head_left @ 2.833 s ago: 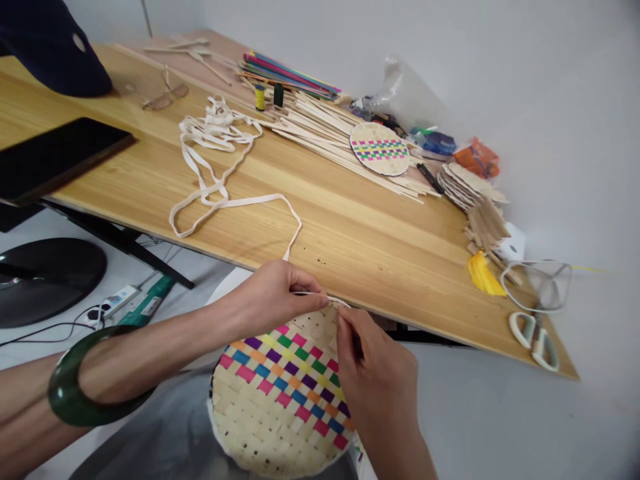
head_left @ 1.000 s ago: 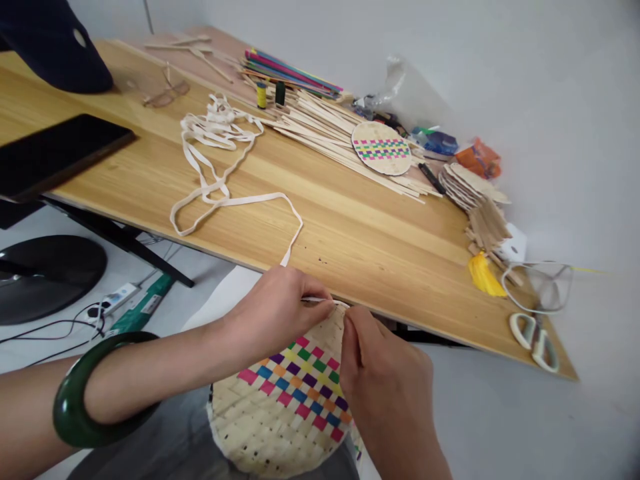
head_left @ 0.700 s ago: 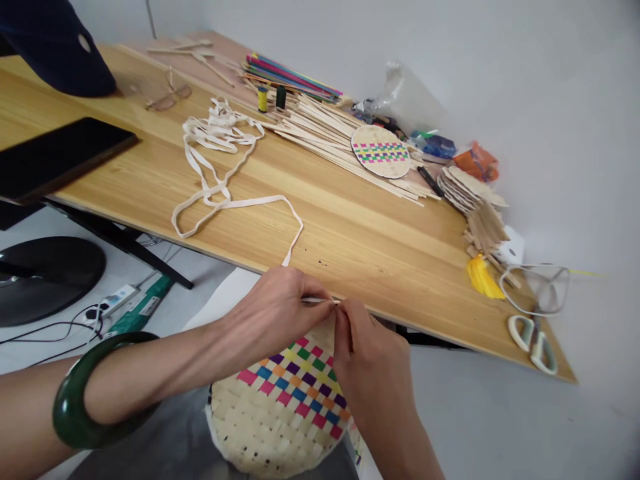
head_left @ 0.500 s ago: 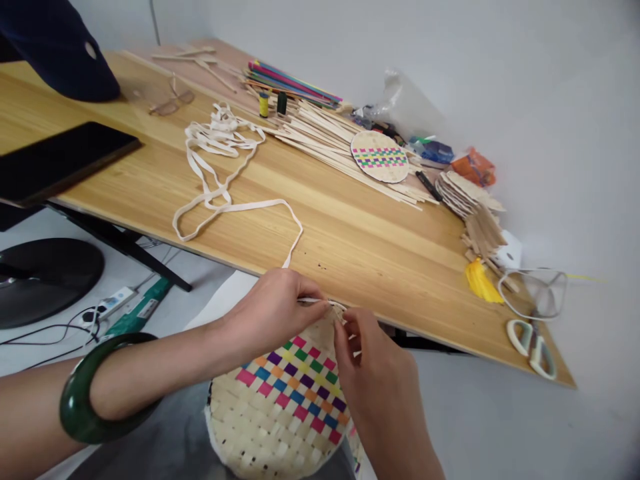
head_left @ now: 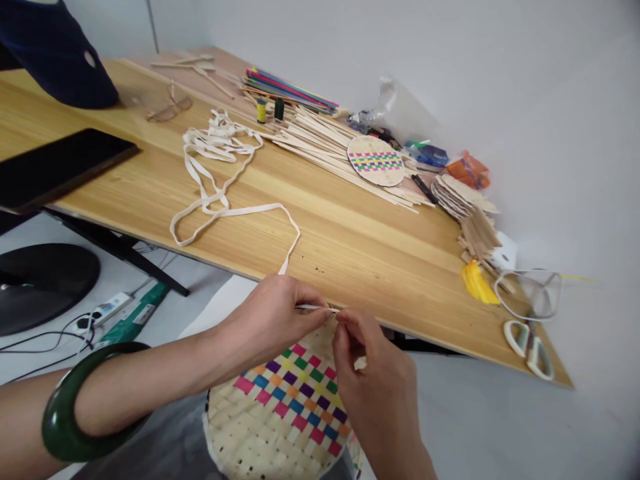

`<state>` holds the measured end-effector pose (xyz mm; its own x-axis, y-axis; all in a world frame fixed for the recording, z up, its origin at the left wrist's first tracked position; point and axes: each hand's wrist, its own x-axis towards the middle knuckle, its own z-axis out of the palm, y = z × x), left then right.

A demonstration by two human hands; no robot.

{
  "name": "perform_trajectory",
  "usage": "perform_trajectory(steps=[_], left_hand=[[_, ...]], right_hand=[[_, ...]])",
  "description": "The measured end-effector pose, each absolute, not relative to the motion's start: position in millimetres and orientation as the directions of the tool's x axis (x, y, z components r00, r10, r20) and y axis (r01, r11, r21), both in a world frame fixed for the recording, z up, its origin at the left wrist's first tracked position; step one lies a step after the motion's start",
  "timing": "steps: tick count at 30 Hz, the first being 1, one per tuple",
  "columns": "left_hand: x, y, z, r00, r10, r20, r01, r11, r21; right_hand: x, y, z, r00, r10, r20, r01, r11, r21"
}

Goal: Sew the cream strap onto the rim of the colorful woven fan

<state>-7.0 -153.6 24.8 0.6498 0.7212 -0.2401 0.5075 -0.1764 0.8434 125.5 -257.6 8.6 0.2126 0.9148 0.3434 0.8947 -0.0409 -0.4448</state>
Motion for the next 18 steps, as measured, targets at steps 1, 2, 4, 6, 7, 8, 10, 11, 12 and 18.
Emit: perform_trajectory(steps=[1,2,4,6,7,8,10,11,12,18], left_hand=[[-6.5,-153.9,25.5,0.647,0.723,-0.242,0.513,-0.178,0.84],[-6.0,-154.0,26.1,0.649,0.722,-0.238,0.51,-0.181,0.841],[-5.2,-153.7,26.7,0.649,0.724,-0.233,0.507,-0.183,0.842],[-5.0,-152.9,26.8,0.64,0.729,-0.243,0.513,-0.169,0.842],[-5.1,-152.4,26.7,0.637,0.732,-0.243,0.512,-0.165,0.843],[-5.4,-152.1,26.6,0.637,0.733,-0.238,0.506,-0.165,0.846],[-6.4,-151.5,26.0,0.643,0.734,-0.22,0.483,-0.165,0.86],[-7.0,-151.3,25.4,0.647,0.733,-0.211,0.47,-0.166,0.867],[-7.6,-151.2,24.8,0.65,0.732,-0.203,0.459,-0.166,0.873],[-9.2,-152.7,22.2,0.674,0.714,-0.187,0.43,-0.174,0.886]], right_hand=[[125.4,-257.2,8.7,0.224,0.909,0.351,0.894,-0.048,-0.446],[125.3,-257.2,9.1,0.233,0.908,0.348,0.888,-0.053,-0.457],[125.3,-258.2,11.0,0.24,0.919,0.312,0.863,-0.055,-0.502],[126.0,-259.7,13.3,0.22,0.94,0.259,0.827,-0.039,-0.56],[126.9,-260.3,14.5,0.201,0.951,0.237,0.809,-0.025,-0.587],[128.1,-260.7,15.4,0.178,0.96,0.218,0.792,-0.008,-0.611],[131.1,-260.8,16.8,0.138,0.973,0.187,0.757,0.019,-0.653],[132.6,-260.7,17.3,0.127,0.977,0.173,0.74,0.022,-0.672],[133.8,-260.6,17.5,0.127,0.979,0.157,0.724,0.016,-0.689],[132.1,-258.8,16.2,0.215,0.975,0.045,0.606,-0.097,-0.79]])
